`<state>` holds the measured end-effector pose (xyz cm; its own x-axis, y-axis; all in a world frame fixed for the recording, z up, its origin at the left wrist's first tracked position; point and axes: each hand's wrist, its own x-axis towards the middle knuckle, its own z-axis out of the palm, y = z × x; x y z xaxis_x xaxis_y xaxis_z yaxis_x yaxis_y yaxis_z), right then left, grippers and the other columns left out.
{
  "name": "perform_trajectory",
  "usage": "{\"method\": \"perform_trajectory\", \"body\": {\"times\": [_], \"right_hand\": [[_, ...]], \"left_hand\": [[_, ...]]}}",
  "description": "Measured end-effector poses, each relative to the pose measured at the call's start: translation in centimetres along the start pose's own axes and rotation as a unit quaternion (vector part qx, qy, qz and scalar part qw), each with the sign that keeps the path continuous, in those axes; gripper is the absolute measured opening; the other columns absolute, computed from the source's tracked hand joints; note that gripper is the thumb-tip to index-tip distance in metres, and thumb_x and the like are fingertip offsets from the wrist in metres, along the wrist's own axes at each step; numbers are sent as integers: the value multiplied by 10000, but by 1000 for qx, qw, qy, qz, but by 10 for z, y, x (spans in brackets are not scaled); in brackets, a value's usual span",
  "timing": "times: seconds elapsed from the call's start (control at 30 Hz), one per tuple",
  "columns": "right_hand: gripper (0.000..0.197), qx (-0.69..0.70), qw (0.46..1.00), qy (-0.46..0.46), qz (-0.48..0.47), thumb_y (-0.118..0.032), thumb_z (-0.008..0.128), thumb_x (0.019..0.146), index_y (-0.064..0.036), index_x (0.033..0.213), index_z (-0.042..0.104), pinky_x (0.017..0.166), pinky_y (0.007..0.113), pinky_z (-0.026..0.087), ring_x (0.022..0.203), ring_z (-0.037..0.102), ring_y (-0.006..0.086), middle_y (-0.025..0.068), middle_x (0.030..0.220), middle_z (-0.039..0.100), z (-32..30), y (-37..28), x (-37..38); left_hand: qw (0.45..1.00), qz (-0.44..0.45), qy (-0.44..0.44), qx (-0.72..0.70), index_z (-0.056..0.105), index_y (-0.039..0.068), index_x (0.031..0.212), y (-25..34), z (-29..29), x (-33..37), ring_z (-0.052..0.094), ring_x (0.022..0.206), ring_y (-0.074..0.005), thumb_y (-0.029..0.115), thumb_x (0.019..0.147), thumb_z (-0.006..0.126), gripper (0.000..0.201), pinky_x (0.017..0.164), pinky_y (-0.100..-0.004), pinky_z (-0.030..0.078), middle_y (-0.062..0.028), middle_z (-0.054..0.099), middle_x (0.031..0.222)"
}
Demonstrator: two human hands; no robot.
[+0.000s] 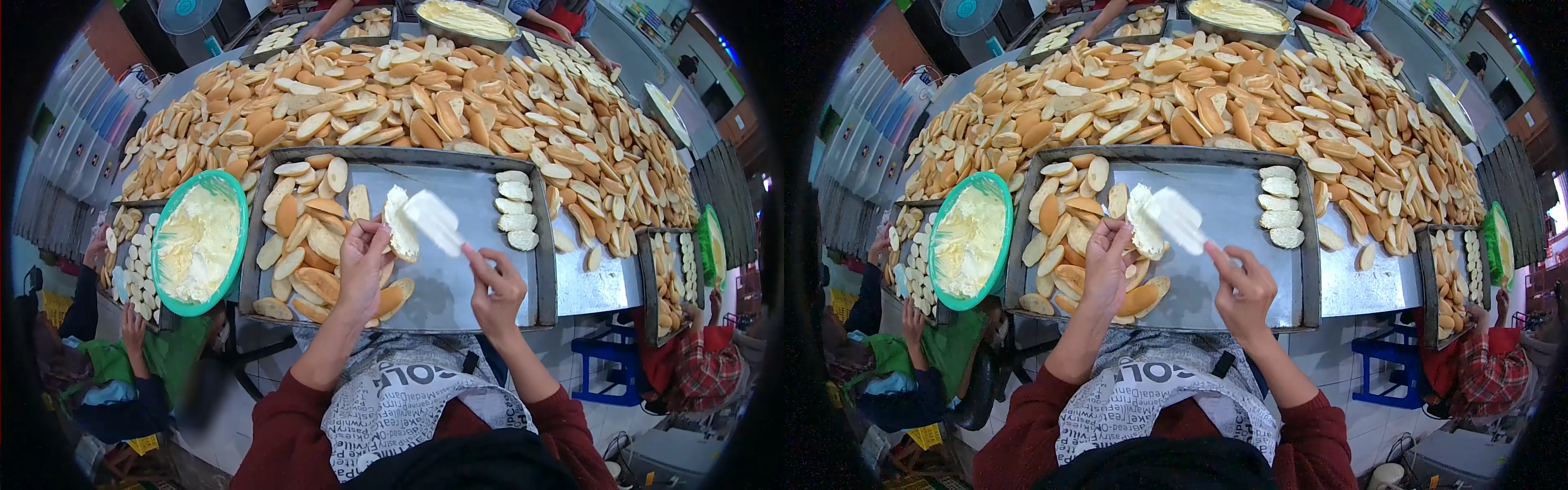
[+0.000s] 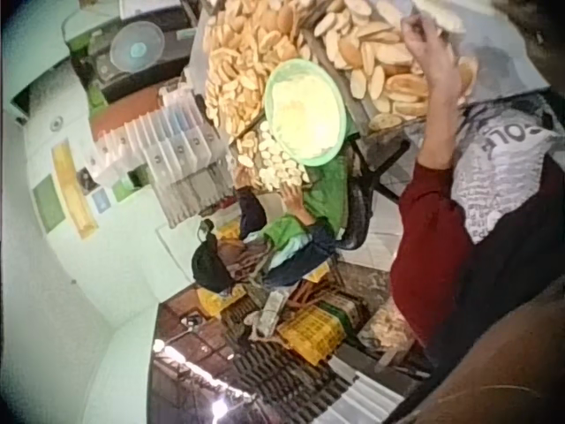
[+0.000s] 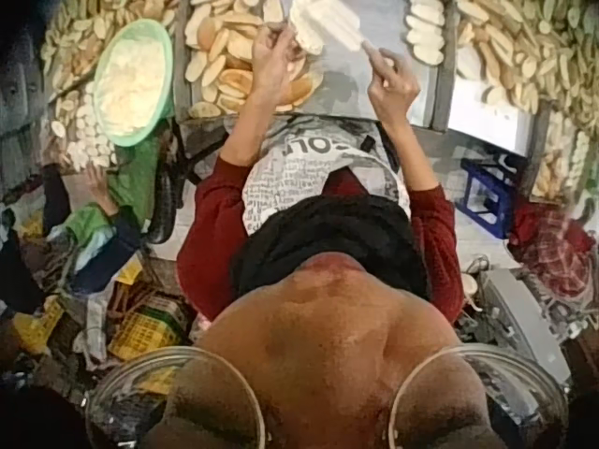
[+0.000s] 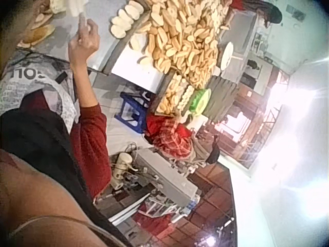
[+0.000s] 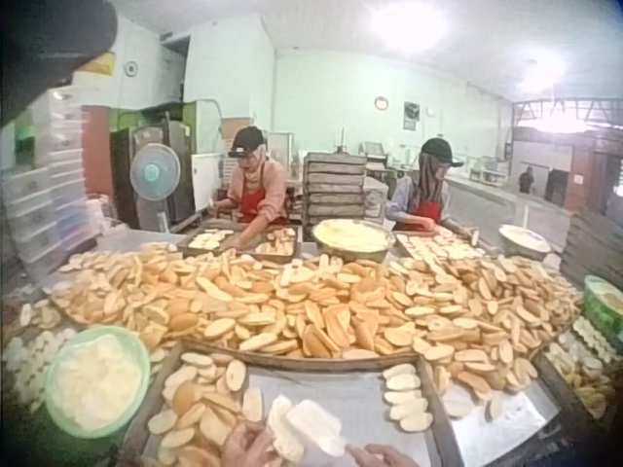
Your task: The person scoops a white spread from a green bowl using a plastic spatula and applies it to the cut surface of small bread rolls. They pick up the rolls from a large pile on a metal table, spread the filling, and place the prepared rolls onto a metal baking tray. The process is repeated continuously throughout the clip.
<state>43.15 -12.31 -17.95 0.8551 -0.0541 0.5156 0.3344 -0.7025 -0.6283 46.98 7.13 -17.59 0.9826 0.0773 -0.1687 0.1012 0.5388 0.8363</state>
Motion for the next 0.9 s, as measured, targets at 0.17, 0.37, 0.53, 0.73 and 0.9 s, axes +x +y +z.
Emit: {"method": "perform_trajectory", "body": {"times": [0.17, 0.37, 0.53, 0.73, 0.9], "right_hand": [[574, -26, 994, -85, -60, 75, 609, 588, -226, 1069, 695, 548, 294, 403, 580, 537, 186, 40, 862, 639, -18, 2, -35], [577, -27, 998, -34, -51, 71, 610, 578, -226, 1065, 699, 556, 299, 411, 596, 550, 194, 41, 850, 639, -25, -7, -28], [532, -14, 995, -79, -52, 84, 600, 628, -197, 1068, 699, 537, 290, 413, 601, 557, 179, 59, 824, 644, -32, 1, -37], [344, 200, 963, -89, 158, 67, 573, 820, -110, 1096, 676, 552, 217, 408, 662, 557, 94, 99, 805, 633, -38, -7, -8], [408, 79, 987, -127, 63, 84, 607, 744, -148, 1068, 695, 539, 232, 415, 631, 564, 135, 79, 809, 639, -46, -14, -14]], "left_hand": [[999, 32, 36, -23, 497, 74, 889, -2, -10, 7, 580, 804, -74, 92, 913, 548, 59, 693, -254, 540, -26, 576, 920], [1000, -15, 14, -24, 500, 94, 897, -9, -4, 6, 572, 812, -65, 115, 920, 548, 57, 689, -248, 525, -4, 573, 911], [999, -4, 17, -40, 487, 100, 932, -1, -8, 9, 594, 818, -86, 116, 932, 524, 40, 713, -254, 519, 3, 562, 928], [999, 4, -35, -36, 484, 96, 925, 3, 3, 3, 588, 821, -84, 110, 930, 528, 47, 714, -249, 517, 0, 556, 919], [999, 24, -18, -18, 488, 94, 914, 7, 6, 3, 580, 825, -76, 111, 923, 545, 60, 714, -244, 512, 1, 557, 909]]}}
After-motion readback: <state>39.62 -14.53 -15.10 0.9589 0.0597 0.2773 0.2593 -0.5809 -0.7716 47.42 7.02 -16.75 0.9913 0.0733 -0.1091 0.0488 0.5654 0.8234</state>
